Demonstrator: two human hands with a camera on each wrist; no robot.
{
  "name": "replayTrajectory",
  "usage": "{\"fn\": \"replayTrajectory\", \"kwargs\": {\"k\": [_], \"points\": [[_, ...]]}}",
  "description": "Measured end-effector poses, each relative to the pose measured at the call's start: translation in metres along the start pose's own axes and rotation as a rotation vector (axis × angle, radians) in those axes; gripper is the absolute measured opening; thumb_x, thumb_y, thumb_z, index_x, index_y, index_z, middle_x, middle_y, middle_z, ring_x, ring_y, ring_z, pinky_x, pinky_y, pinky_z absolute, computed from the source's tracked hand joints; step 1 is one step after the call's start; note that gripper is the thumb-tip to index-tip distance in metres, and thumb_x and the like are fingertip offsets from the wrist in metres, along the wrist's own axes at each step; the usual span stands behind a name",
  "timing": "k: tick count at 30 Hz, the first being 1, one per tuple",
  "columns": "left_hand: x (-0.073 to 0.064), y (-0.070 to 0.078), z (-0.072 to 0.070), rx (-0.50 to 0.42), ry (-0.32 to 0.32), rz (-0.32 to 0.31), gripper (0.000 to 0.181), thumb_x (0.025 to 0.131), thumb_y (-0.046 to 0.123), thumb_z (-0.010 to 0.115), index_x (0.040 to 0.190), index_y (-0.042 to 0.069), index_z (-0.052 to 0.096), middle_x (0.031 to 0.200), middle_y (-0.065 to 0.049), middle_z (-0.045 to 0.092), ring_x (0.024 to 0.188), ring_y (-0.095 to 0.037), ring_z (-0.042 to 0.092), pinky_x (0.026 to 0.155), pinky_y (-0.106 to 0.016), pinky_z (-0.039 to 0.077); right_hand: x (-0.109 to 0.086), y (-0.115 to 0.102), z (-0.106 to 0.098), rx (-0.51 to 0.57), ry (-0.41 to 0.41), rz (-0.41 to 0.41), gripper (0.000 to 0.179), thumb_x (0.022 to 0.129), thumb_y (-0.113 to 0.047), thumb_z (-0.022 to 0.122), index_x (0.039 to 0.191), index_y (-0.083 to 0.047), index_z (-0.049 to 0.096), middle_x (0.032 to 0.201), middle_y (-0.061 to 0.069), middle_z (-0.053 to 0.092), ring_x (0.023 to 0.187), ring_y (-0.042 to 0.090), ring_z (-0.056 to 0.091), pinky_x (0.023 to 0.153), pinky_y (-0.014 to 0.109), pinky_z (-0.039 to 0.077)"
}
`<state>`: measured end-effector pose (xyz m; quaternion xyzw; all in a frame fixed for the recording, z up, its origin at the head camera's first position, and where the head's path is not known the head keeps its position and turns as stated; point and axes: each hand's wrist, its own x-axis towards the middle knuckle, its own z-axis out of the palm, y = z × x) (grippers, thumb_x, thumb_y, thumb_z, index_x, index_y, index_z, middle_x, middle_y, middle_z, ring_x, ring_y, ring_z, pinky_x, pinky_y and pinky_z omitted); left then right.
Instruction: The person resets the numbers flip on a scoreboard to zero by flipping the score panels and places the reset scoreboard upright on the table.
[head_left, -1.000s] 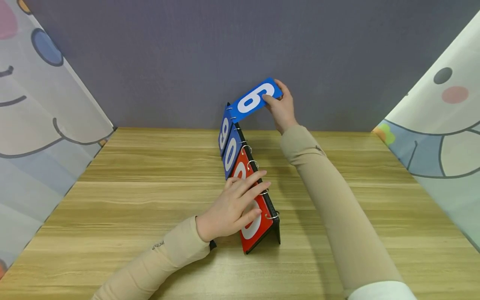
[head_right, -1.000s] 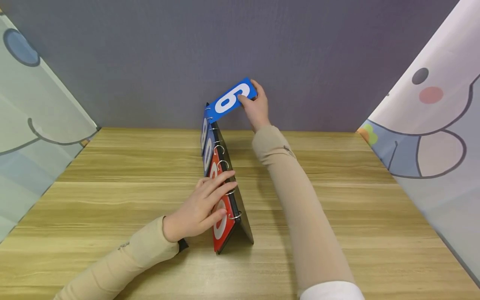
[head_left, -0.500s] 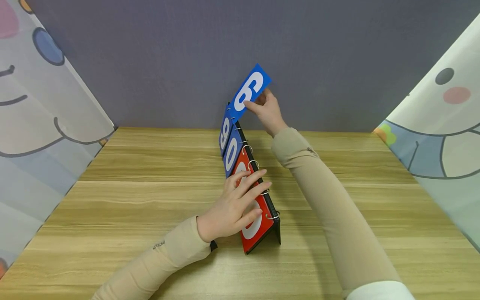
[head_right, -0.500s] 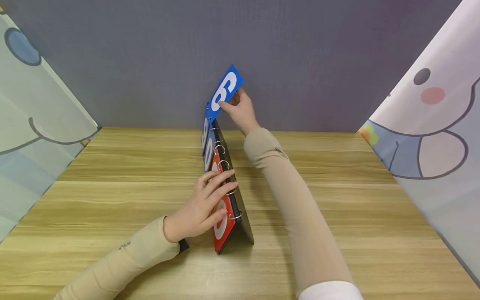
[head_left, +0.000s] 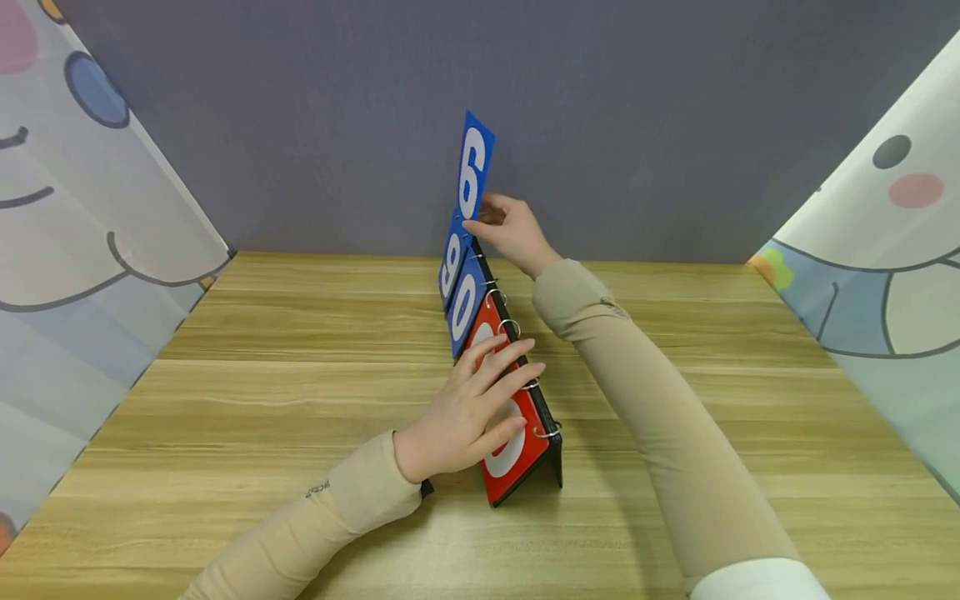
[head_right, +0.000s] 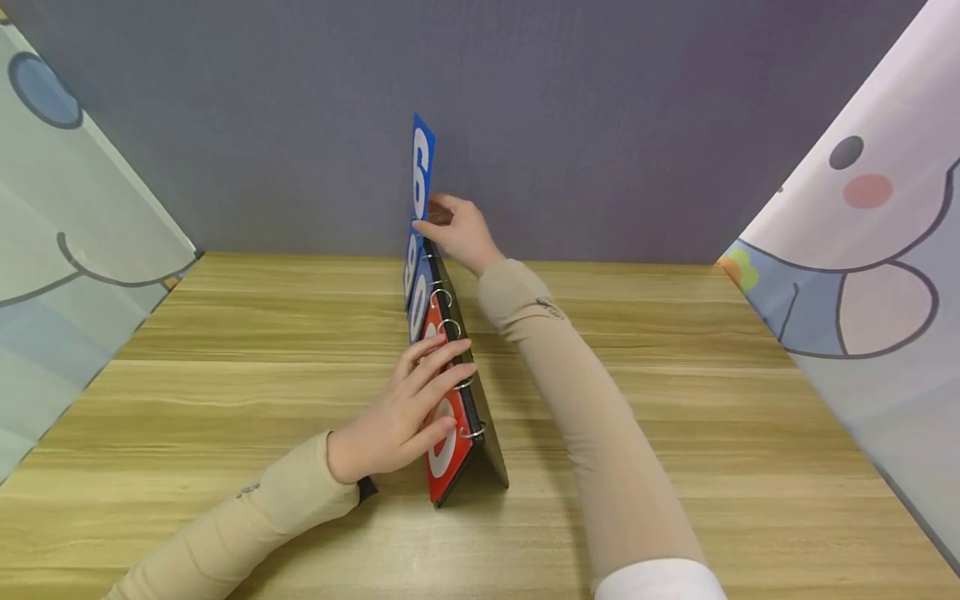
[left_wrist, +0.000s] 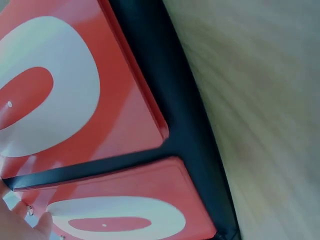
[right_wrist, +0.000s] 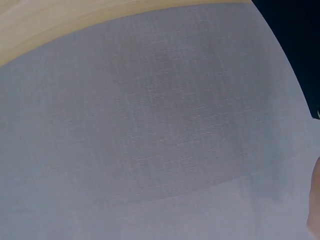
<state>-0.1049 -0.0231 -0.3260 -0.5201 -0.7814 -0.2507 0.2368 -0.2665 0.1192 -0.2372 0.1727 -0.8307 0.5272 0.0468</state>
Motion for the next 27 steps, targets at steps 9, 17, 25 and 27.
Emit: {"fn": "replayTrajectory", "kwargs": {"k": [9,17,25,27], "points": [[0.003,0.003,-0.01,0.017,0.007,0.014,0.052,0.104,0.041,0.024,0.134,0.007,0.049,0.145,-0.014,0.039,0.135,-0.032,0.033,0.113,-0.043,0.024,0.0,0.001,0.004,-0.102,-0.033,0.047,0.053,0.092,-0.022,0.063,0.139,-0.003,0.046,0.132,0.014,0.055,0.119,0.024,0.054,0.096,0.033,0.046],[0.004,0.007,-0.02,0.023,-0.04,-0.001,0.053,0.103,0.042,0.023,0.133,0.006,0.05,0.144,-0.013,0.042,0.135,-0.03,0.034,0.113,-0.041,0.024,0.0,-0.001,0.008,-0.22,-0.1,-0.008,0.047,0.093,-0.021,0.062,0.137,-0.011,0.05,0.135,0.01,0.053,0.119,0.023,0.054,0.093,0.032,0.048],[0.005,0.01,-0.033,0.034,-0.145,-0.05,0.057,0.102,0.046,0.021,0.136,0.009,0.048,0.148,-0.01,0.039,0.138,-0.028,0.031,0.115,-0.04,0.021,0.001,-0.008,0.013,-0.393,-0.144,-0.079,0.039,0.095,-0.02,0.057,0.133,-0.012,0.056,0.14,0.009,0.048,0.122,0.023,0.051,0.097,0.032,0.045],[0.005,0.01,-0.035,0.039,-0.158,-0.05,0.056,0.102,0.045,0.024,0.137,0.009,0.048,0.148,-0.01,0.039,0.138,-0.027,0.031,0.115,-0.041,0.022,0.001,-0.01,0.014,-0.468,-0.17,-0.104,0.038,0.096,-0.02,0.056,0.134,-0.012,0.055,0.14,0.009,0.048,0.125,0.023,0.049,0.099,0.033,0.043]]}}
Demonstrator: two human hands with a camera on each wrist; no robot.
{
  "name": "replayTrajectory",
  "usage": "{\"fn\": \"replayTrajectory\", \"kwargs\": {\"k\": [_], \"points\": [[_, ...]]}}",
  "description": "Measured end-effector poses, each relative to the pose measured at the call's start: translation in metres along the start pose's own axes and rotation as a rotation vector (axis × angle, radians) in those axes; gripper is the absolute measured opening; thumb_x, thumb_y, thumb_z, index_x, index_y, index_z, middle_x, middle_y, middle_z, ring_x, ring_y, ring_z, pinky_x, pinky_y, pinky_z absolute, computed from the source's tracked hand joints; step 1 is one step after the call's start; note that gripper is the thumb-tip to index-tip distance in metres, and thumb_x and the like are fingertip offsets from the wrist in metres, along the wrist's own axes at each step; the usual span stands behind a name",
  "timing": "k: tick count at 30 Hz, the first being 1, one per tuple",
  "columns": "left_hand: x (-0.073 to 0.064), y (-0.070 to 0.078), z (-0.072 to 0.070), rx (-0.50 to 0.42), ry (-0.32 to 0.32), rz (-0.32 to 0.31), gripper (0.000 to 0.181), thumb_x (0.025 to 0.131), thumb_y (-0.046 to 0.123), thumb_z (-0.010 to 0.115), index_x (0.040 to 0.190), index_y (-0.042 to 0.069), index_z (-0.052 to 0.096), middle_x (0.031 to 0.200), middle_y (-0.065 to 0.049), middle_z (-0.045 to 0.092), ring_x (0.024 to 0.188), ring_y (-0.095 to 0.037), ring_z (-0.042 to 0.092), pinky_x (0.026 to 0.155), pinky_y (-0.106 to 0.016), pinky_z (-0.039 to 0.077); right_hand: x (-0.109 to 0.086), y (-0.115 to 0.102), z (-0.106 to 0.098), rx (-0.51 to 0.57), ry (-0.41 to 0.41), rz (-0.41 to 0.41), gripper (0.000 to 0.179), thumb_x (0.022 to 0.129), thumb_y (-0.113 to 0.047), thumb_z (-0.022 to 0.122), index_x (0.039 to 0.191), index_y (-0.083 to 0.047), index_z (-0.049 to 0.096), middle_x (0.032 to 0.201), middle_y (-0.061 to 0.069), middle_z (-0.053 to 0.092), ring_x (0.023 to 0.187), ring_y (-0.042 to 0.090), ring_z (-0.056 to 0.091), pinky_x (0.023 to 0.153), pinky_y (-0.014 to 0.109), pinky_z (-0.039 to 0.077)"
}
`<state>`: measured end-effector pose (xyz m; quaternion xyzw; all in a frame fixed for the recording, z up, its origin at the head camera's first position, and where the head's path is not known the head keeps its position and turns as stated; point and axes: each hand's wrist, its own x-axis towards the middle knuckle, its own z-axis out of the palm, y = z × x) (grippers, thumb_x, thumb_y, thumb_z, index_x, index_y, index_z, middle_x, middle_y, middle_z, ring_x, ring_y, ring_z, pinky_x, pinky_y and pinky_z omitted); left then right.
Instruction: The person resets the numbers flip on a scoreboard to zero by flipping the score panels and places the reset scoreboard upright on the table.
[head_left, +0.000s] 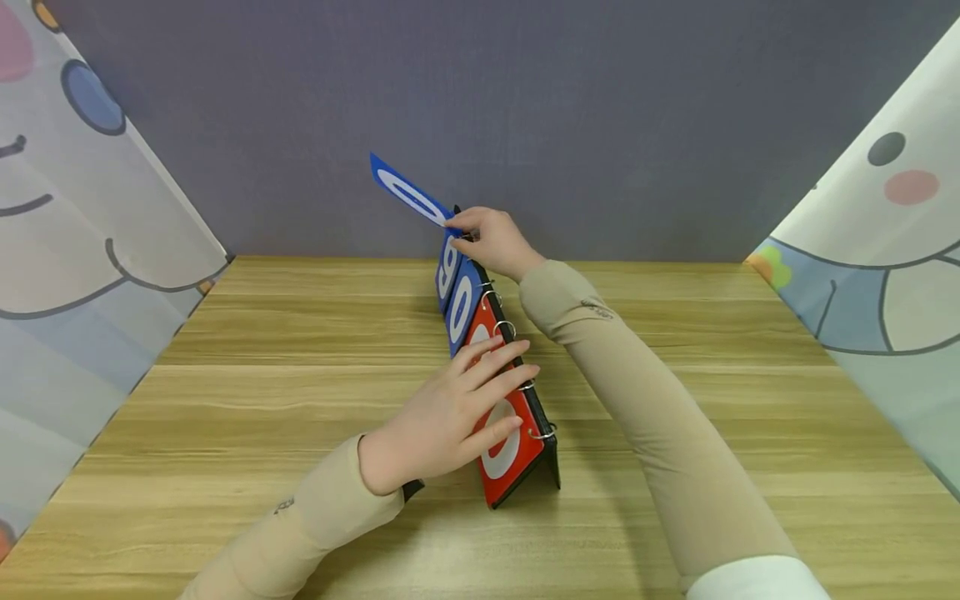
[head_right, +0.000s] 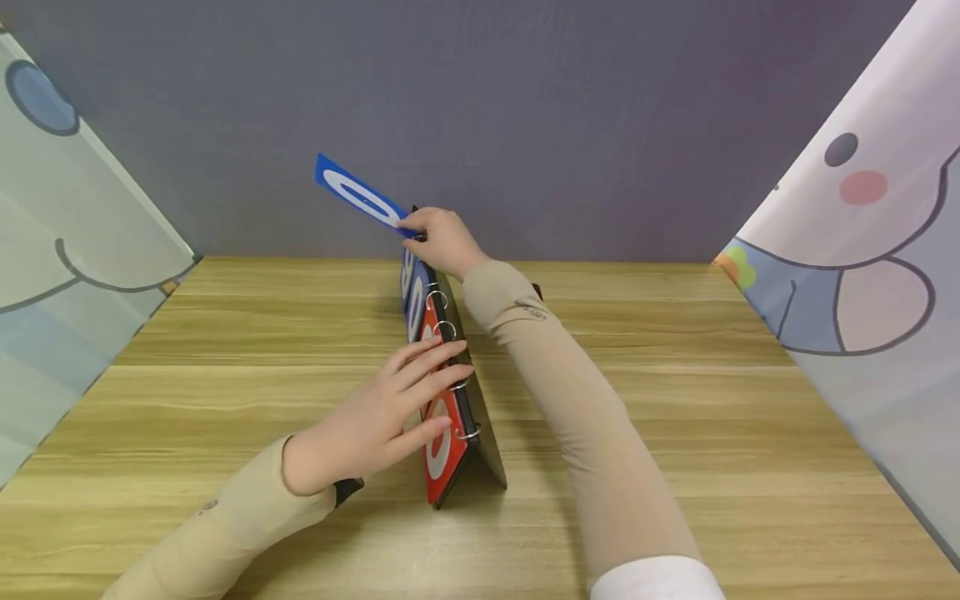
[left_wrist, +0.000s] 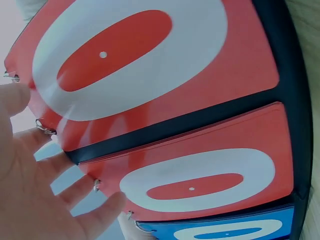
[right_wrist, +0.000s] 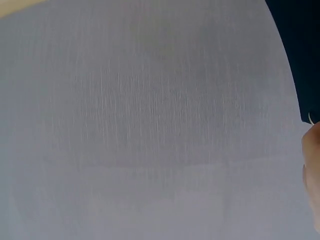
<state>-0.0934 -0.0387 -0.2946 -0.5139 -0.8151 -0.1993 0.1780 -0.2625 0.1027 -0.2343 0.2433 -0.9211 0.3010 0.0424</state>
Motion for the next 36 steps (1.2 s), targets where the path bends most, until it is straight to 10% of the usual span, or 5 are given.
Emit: {"fn": "replayTrajectory", "kwargs": {"k": [9,29,36], "points": [[-0.001,-0.001,-0.001,0.031,-0.027,-0.01,0.052,0.102,0.045,0.031,0.138,0.011,0.047,0.149,-0.009,0.038,0.138,-0.027,0.031,0.117,-0.04,0.018,0.005,-0.013,-0.008,-0.363,-0.128,-0.171,0.034,0.099,-0.015,0.05,0.132,-0.007,0.056,0.136,0.013,0.052,0.128,0.029,0.044,0.108,0.036,0.035],[-0.001,0.0,-0.001,0.038,-0.039,-0.029,0.059,0.101,0.048,0.02,0.14,0.011,0.044,0.15,-0.009,0.036,0.139,-0.027,0.029,0.115,-0.041,0.021,0.021,-0.021,-0.012,-0.501,-0.358,-0.137,0.032,0.1,-0.022,0.05,0.128,-0.012,0.06,0.144,0.008,0.047,0.138,0.029,0.029,0.113,0.036,0.026],[-0.001,0.001,0.0,0.042,-0.032,-0.024,0.058,0.101,0.048,0.02,0.139,0.011,0.045,0.15,-0.009,0.036,0.139,-0.027,0.03,0.116,-0.041,0.019,0.02,-0.024,-0.008,-0.473,-0.371,-0.049,0.032,0.101,-0.023,0.044,0.11,-0.008,0.071,0.123,0.005,0.064,0.141,0.023,0.023,0.112,0.033,0.027]]}}
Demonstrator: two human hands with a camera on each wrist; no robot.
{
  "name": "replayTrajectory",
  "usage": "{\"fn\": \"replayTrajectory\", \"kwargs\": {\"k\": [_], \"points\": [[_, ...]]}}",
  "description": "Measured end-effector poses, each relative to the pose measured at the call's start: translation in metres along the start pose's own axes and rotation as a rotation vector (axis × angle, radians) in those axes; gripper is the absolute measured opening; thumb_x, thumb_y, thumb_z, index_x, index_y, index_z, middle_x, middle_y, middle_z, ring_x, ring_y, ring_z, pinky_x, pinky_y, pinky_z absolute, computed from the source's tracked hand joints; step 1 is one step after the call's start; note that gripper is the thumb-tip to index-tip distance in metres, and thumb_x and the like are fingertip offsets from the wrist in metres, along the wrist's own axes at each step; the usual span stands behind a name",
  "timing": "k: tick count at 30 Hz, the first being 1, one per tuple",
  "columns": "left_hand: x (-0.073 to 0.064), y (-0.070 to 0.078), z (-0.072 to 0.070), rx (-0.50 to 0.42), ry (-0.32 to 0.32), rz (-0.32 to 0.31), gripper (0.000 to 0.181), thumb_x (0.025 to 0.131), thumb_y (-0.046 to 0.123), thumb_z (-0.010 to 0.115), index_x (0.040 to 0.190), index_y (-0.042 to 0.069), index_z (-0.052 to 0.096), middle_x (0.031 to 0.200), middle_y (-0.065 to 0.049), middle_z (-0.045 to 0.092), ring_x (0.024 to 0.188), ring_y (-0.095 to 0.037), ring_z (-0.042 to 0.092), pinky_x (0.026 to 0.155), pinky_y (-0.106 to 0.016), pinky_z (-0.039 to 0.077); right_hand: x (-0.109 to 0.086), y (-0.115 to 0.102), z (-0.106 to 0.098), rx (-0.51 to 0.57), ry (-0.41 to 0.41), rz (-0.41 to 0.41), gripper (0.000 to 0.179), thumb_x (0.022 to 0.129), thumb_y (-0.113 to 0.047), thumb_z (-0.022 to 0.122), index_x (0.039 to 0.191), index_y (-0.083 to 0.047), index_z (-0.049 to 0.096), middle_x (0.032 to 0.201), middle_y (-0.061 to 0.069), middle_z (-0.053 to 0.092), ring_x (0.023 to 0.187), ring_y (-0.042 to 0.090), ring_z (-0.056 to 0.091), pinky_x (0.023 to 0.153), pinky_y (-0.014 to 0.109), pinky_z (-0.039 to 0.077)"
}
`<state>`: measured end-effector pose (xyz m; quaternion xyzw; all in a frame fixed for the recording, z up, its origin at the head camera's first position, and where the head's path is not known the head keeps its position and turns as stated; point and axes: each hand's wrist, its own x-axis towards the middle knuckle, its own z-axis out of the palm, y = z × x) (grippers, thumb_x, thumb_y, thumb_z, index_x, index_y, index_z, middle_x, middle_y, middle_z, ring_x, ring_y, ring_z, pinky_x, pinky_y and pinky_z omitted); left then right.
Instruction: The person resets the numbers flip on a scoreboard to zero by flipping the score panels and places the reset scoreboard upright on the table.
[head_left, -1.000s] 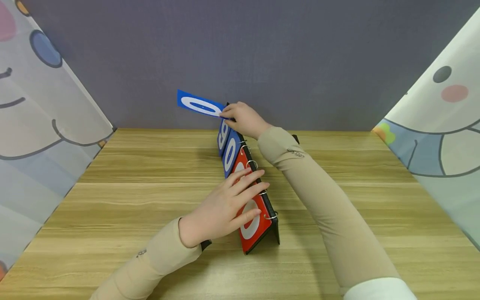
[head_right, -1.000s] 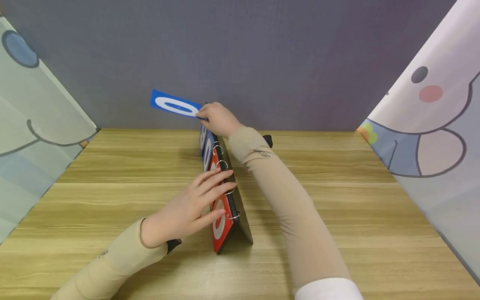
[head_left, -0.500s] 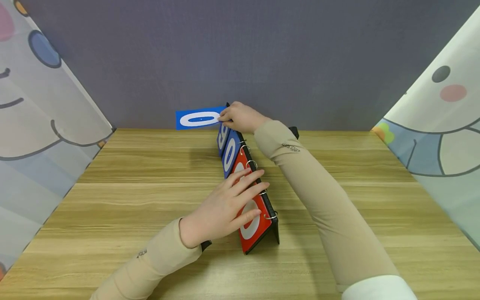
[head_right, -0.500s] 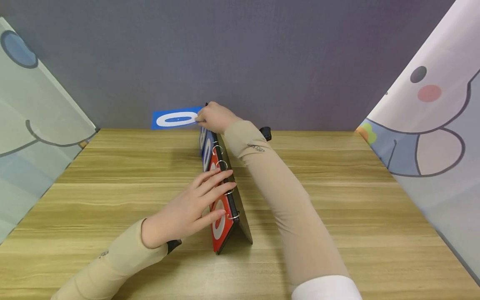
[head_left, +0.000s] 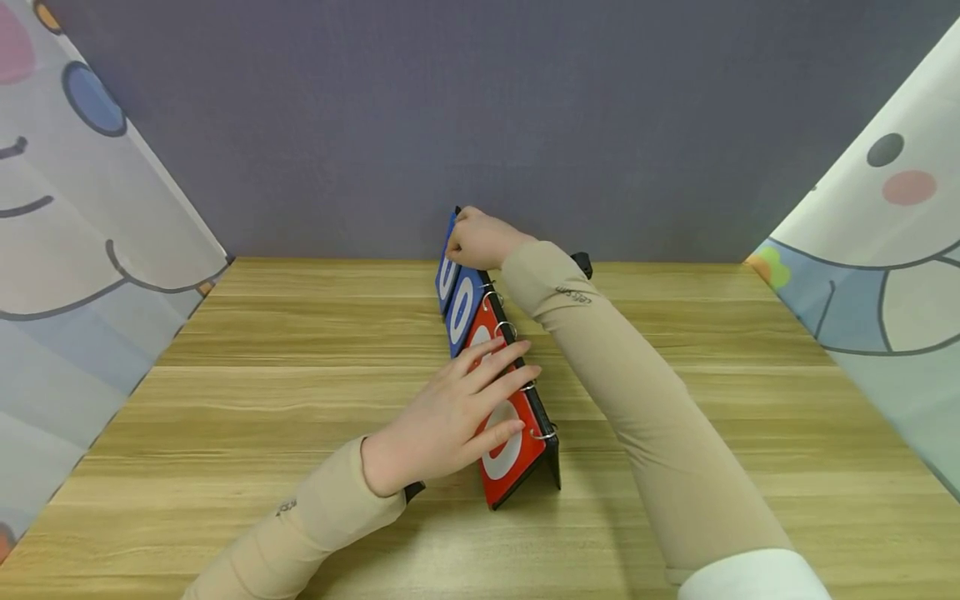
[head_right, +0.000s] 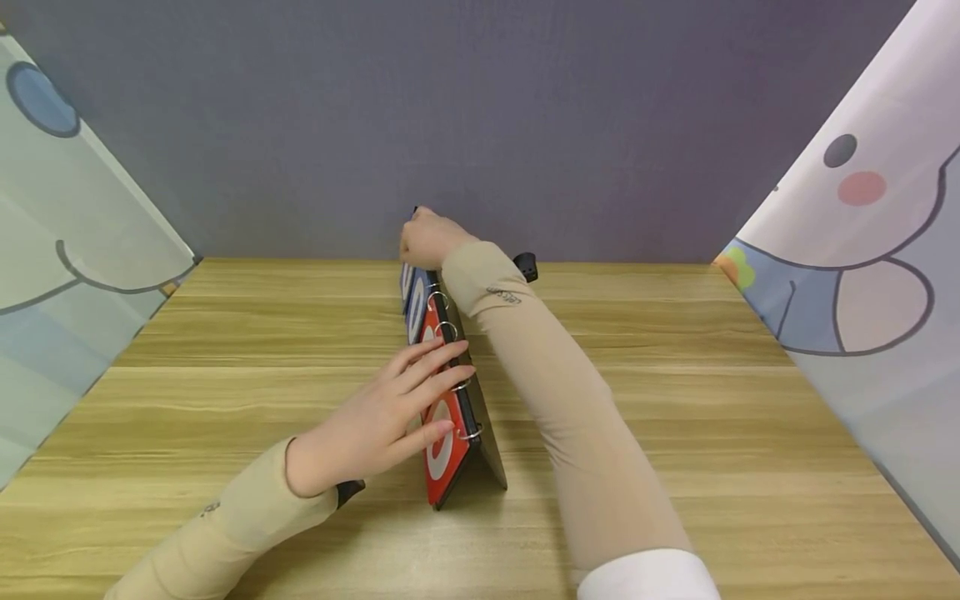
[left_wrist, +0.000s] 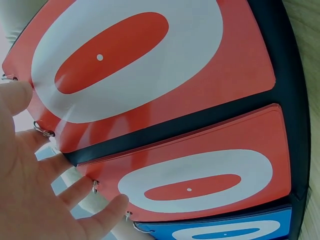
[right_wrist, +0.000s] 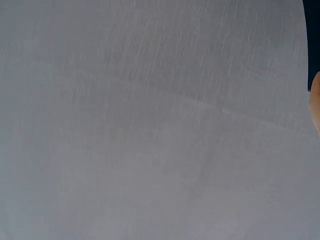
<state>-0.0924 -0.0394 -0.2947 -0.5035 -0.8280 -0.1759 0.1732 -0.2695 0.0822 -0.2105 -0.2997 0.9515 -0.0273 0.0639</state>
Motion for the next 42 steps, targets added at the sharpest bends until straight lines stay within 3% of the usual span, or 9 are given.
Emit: {"fn": "replayTrajectory", "kwargs": {"k": [5,13,21,25,28,32,35,38,42], "points": [[0.001,0.0,0.001,0.004,0.006,0.004,0.058,0.101,0.047,0.02,0.139,0.011,0.045,0.15,-0.009,0.035,0.139,-0.027,0.029,0.116,-0.042,0.02,-0.002,0.008,0.006,0.163,0.096,-0.021,0.033,0.101,-0.025,0.047,0.125,-0.009,0.063,0.132,0.008,0.057,0.138,0.024,0.031,0.111,0.036,0.029],[0.003,0.0,0.005,0.03,0.022,0.038,0.058,0.102,0.046,0.019,0.139,0.011,0.045,0.15,-0.01,0.036,0.138,-0.028,0.031,0.115,-0.043,0.021,-0.028,0.031,0.039,0.827,0.303,0.103,0.044,0.099,-0.035,0.049,0.14,-0.022,0.045,0.15,0.002,0.035,0.136,0.023,0.037,0.107,0.041,0.034],[0.007,-0.005,0.004,0.007,0.006,0.077,0.047,0.102,0.04,0.039,0.141,0.014,0.044,0.152,-0.008,0.033,0.137,-0.028,0.031,0.113,-0.044,0.024,-0.071,0.044,0.074,1.238,0.242,0.086,0.049,0.103,-0.027,0.04,0.148,-0.011,0.032,0.152,0.012,0.03,0.137,0.03,0.034,0.109,0.047,0.032],[0.008,-0.016,-0.003,-0.086,0.017,0.048,0.05,0.102,0.041,0.037,0.143,0.012,0.041,0.153,-0.01,0.029,0.139,-0.028,0.028,0.113,-0.046,0.023,-0.089,0.043,0.088,1.271,0.164,0.067,0.049,0.103,-0.024,0.037,0.147,-0.005,0.031,0.152,0.014,0.03,0.138,0.031,0.033,0.109,0.047,0.032],[0.013,-0.031,-0.015,-0.137,0.001,-0.045,0.051,0.102,0.039,0.038,0.145,0.012,0.037,0.155,-0.01,0.024,0.141,-0.029,0.023,0.113,-0.048,0.023,-0.102,0.039,0.093,1.242,0.127,0.055,0.051,0.102,-0.024,0.038,0.147,-0.001,0.029,0.153,0.016,0.029,0.138,0.032,0.033,0.109,0.046,0.033],[0.029,-0.059,-0.032,-0.156,-0.09,-0.208,0.049,0.102,0.032,0.042,0.147,0.015,0.035,0.158,-0.007,0.018,0.145,-0.03,0.013,0.115,-0.05,0.018,-0.121,0.035,0.091,1.19,0.073,0.009,0.054,0.102,-0.026,0.041,0.148,-0.003,0.026,0.154,0.015,0.026,0.139,0.032,0.031,0.109,0.049,0.031],[0.043,-0.081,-0.038,-0.142,-0.163,-0.293,0.048,0.103,0.03,0.039,0.148,0.014,0.033,0.158,-0.009,0.016,0.147,-0.032,0.005,0.116,-0.051,0.013,-0.137,0.029,0.085,1.102,0.02,0.01,0.057,0.101,-0.035,0.042,0.151,-0.015,0.024,0.155,0.007,0.027,0.14,0.027,0.03,0.111,0.051,0.026],[0.055,-0.099,-0.037,-0.099,-0.236,-0.329,0.048,0.104,0.031,0.034,0.149,0.014,0.03,0.159,-0.012,0.013,0.147,-0.033,0.001,0.116,-0.051,0.009,-0.152,0.022,0.08,1.04,0.007,0.013,0.059,0.1,-0.043,0.042,0.151,-0.022,0.022,0.154,0.004,0.027,0.14,0.027,0.031,0.112,0.052,0.023],[0.065,-0.115,-0.032,-0.076,-0.309,-0.336,0.049,0.105,0.032,0.032,0.15,0.015,0.028,0.159,-0.014,0.01,0.146,-0.034,-0.001,0.116,-0.051,0.007,-0.163,0.013,0.074,0.97,0.019,-0.036,0.068,0.096,-0.045,0.049,0.152,-0.019,0.02,0.154,0.006,0.028,0.135,0.029,0.038,0.109,0.05,0.031]]}}
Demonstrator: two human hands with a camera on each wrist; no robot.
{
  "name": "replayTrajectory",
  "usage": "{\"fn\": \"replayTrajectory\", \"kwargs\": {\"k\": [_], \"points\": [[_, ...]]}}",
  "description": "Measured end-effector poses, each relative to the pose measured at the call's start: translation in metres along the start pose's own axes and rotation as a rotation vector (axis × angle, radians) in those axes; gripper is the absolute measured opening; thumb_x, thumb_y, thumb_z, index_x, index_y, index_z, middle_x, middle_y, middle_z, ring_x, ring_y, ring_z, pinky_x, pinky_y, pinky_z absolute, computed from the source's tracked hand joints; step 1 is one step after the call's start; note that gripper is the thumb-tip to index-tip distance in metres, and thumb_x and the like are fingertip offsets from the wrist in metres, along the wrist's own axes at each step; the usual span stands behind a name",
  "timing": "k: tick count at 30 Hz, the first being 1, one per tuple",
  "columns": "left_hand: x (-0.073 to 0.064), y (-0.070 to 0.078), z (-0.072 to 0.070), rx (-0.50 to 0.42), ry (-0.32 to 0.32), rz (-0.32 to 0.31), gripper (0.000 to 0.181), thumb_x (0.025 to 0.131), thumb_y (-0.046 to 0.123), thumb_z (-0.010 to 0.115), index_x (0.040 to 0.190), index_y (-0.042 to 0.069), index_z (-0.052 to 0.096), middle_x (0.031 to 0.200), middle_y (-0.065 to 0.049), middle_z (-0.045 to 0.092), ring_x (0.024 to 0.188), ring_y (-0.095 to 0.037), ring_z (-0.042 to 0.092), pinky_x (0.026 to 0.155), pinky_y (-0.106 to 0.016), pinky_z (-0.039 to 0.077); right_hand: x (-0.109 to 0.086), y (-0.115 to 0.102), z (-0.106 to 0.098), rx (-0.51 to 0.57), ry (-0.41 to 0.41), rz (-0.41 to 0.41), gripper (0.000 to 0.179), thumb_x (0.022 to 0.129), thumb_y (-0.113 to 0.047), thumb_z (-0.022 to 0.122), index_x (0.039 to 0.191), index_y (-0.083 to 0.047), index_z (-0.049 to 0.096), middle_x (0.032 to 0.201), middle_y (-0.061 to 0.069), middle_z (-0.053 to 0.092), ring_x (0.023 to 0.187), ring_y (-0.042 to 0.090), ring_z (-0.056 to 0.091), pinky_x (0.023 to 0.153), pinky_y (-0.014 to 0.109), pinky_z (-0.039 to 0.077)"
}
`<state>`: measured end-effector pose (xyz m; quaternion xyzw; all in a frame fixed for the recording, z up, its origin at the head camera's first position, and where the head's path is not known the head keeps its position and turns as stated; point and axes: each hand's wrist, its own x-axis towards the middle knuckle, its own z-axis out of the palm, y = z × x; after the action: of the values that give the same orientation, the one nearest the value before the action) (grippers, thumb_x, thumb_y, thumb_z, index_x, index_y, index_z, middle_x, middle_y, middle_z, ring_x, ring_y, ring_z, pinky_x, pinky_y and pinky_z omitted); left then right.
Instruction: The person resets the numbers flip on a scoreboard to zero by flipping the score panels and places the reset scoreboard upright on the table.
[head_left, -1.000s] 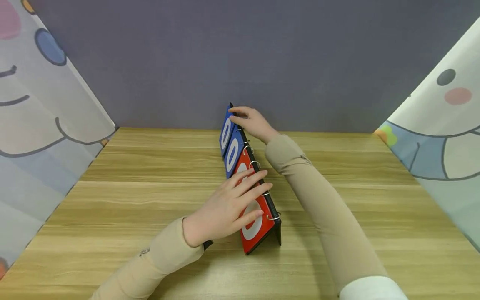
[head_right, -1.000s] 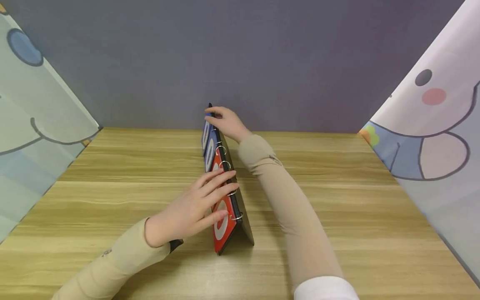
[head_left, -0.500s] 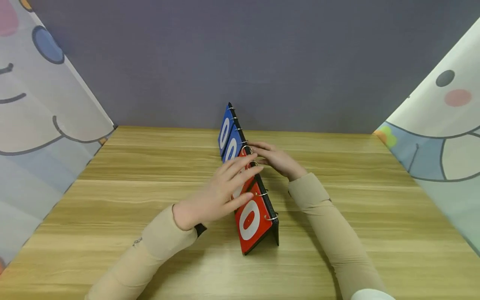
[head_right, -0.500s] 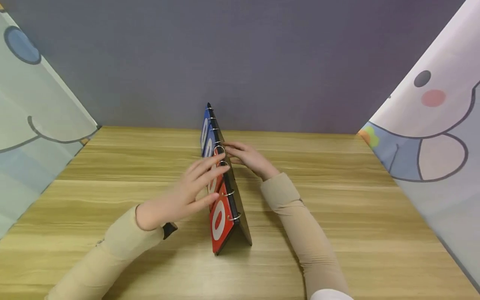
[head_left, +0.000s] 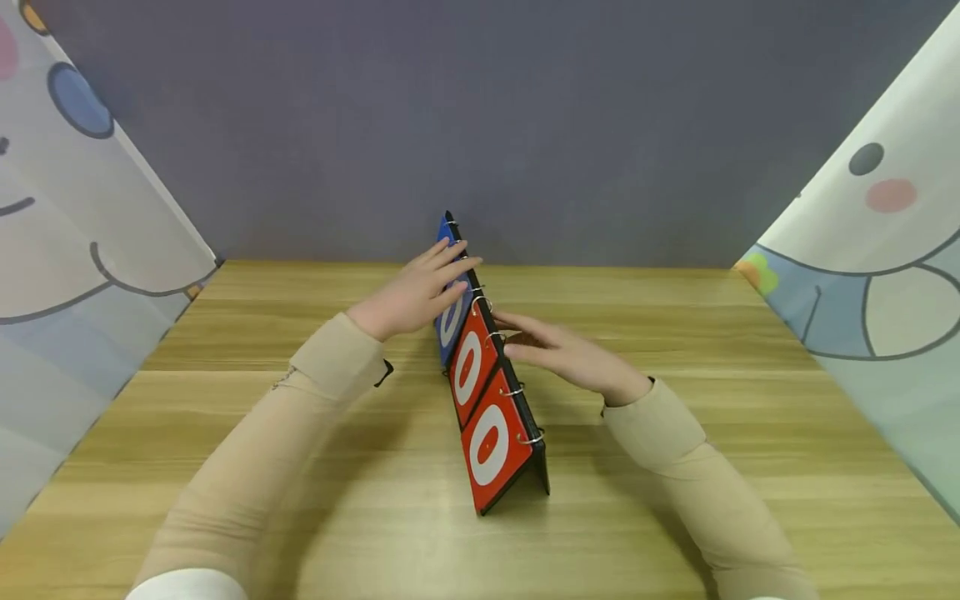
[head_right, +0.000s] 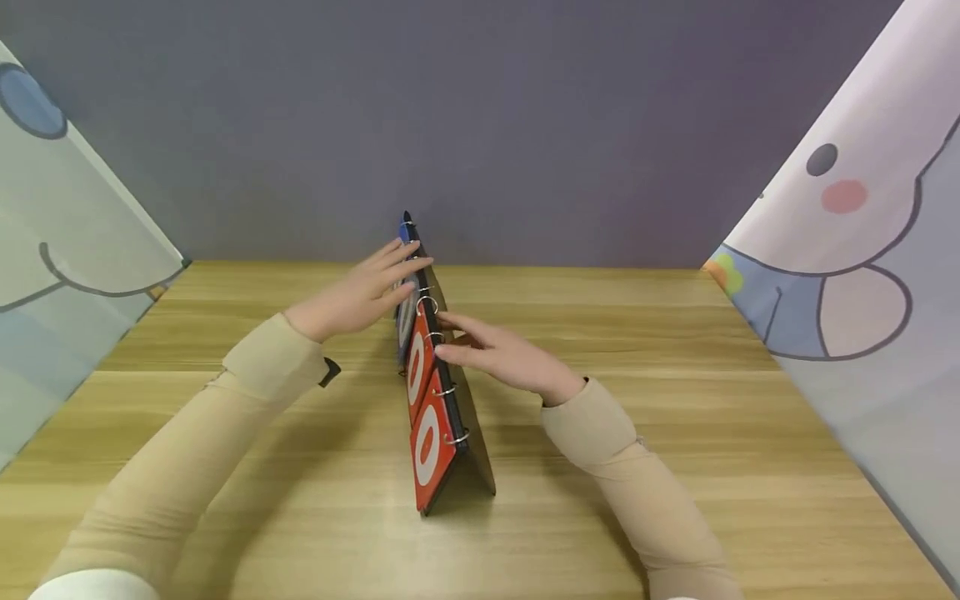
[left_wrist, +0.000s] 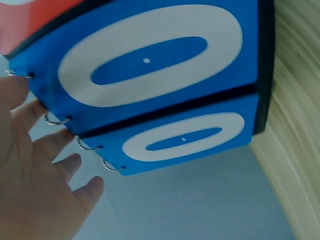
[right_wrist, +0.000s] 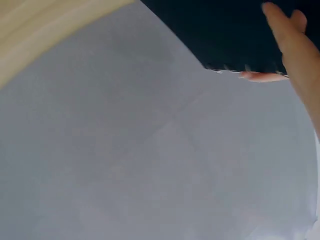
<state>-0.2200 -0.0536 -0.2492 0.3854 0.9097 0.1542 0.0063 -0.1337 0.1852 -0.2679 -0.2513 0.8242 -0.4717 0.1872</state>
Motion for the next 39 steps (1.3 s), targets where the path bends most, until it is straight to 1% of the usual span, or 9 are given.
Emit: {"fn": "replayTrajectory", "kwargs": {"k": [3,10,15,18,23,30,34,37,39], "points": [[0.004,-0.004,-0.001,-0.001,-0.015,-0.009,0.049,0.105,0.033,0.032,0.149,0.014,0.029,0.159,-0.013,0.01,0.147,-0.033,-0.001,0.116,-0.054,0.007,-0.002,-0.006,0.002,-0.052,-0.021,-0.021,0.076,0.093,-0.042,0.057,0.152,-0.016,0.017,0.153,0.007,0.027,0.133,0.029,0.041,0.105,0.048,0.037],[0.002,-0.003,-0.004,0.056,0.003,-0.034,0.049,0.104,0.037,0.031,0.15,0.018,0.029,0.159,-0.01,0.011,0.147,-0.03,-0.001,0.114,-0.057,0.007,-0.002,-0.012,-0.01,-0.093,-0.073,0.028,0.078,0.092,-0.035,0.06,0.153,-0.015,0.016,0.155,0.01,0.023,0.133,0.033,0.039,0.105,0.05,0.036],[-0.005,0.0,-0.006,0.138,0.034,-0.117,0.05,0.104,0.039,0.03,0.151,0.021,0.027,0.158,-0.013,0.013,0.147,-0.031,-0.001,0.116,-0.053,0.002,-0.004,-0.012,-0.038,-0.144,-0.107,0.152,0.068,0.092,-0.036,0.06,0.149,-0.016,0.03,0.148,0.01,0.038,0.131,0.03,0.043,0.103,0.047,0.039],[-0.011,0.003,-0.006,0.185,0.03,-0.176,0.053,0.103,0.041,0.03,0.152,0.023,0.021,0.158,-0.015,0.013,0.147,-0.031,0.0,0.116,-0.054,0.0,-0.006,-0.012,-0.06,-0.241,-0.101,0.212,0.062,0.092,-0.039,0.06,0.144,-0.014,0.04,0.14,0.011,0.048,0.127,0.028,0.046,0.103,0.047,0.038],[-0.024,0.015,-0.003,0.29,0.06,-0.224,0.057,0.102,0.045,0.034,0.152,0.023,0.02,0.153,-0.02,0.022,0.146,-0.034,0.009,0.115,-0.056,0.002,-0.009,-0.013,-0.092,-0.399,-0.002,0.277,0.061,0.089,-0.041,0.065,0.138,-0.011,0.047,0.13,0.014,0.056,0.118,0.028,0.055,0.097,0.046,0.043],[-0.045,0.041,0.006,0.452,0.151,-0.2,0.063,0.098,0.047,0.044,0.15,0.017,0.028,0.134,-0.024,0.04,0.126,-0.041,0.034,0.11,-0.057,0.022,-0.015,-0.003,-0.111,-0.539,0.203,0.304,0.063,0.087,-0.05,0.062,0.135,-0.009,0.051,0.125,0.016,0.059,0.113,0.031,0.057,0.091,0.047,0.046],[-0.06,0.037,-0.002,0.313,0.184,-0.148,0.063,0.098,0.043,0.048,0.15,0.015,0.027,0.133,-0.025,0.037,0.121,-0.041,0.036,0.105,-0.055,0.029,-0.031,0.012,-0.108,-0.482,0.281,0.271,0.059,0.093,-0.049,0.053,0.137,-0.01,0.048,0.13,0.016,0.055,0.116,0.032,0.054,0.092,0.048,0.044],[-0.072,0.018,-0.011,0.161,0.345,-0.174,0.056,0.099,0.033,0.049,0.146,0.008,0.034,0.13,-0.025,0.042,0.116,-0.04,0.043,0.095,-0.054,0.037,-0.047,0.021,-0.105,-0.45,0.348,0.291,0.059,0.096,-0.049,0.046,0.137,-0.007,0.046,0.126,0.018,0.056,0.109,0.032,0.055,0.089,0.046,0.045],[-0.078,0.003,-0.017,0.089,0.493,-0.247,0.046,0.099,0.029,0.048,0.136,0.002,0.046,0.122,-0.025,0.052,0.108,-0.039,0.052,0.086,-0.052,0.043,-0.055,0.026,-0.105,-0.415,0.374,0.315,0.06,0.098,-0.049,0.041,0.134,-0.002,0.048,0.112,0.018,0.06,0.097,0.028,0.058,0.084,0.039,0.048]]}}
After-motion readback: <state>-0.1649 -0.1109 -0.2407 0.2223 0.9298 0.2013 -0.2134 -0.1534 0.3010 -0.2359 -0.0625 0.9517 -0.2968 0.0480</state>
